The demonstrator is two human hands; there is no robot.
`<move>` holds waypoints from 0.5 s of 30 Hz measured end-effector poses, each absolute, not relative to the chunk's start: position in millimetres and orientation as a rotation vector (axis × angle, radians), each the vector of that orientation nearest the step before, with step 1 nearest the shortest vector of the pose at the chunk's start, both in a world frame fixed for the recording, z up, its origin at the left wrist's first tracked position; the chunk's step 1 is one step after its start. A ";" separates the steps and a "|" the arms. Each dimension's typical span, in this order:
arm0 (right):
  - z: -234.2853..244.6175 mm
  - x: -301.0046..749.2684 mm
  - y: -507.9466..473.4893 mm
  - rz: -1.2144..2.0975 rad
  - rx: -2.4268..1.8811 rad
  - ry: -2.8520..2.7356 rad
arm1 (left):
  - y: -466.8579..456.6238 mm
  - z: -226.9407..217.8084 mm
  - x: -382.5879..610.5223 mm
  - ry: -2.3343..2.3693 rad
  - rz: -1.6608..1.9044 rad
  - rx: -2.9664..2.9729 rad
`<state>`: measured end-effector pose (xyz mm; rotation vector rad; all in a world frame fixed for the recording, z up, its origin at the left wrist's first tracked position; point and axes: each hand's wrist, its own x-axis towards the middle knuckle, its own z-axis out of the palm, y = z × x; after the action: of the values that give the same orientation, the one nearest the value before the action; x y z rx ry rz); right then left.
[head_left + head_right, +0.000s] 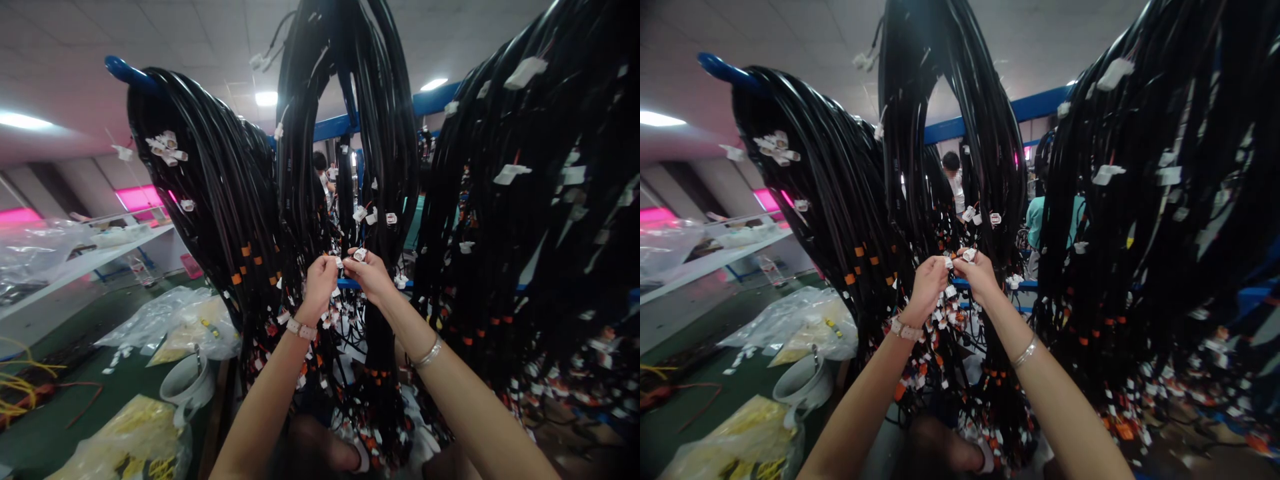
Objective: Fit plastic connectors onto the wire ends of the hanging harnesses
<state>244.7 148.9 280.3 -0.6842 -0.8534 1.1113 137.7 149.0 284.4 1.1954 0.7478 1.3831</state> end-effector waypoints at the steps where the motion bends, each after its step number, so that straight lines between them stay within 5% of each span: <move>1: 280.4 245.0 148.8 1.125 -0.669 -0.848 | 149.4 283.6 137.8 0.721 1.402 1.235; 15: 283.4 248.0 145.2 1.239 -0.589 -0.799 | 147.5 288.3 136.0 0.604 1.337 1.222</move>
<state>248.0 145.2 283.4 -0.5887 -0.7985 1.2387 136.0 147.5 288.3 1.2224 0.6040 1.3365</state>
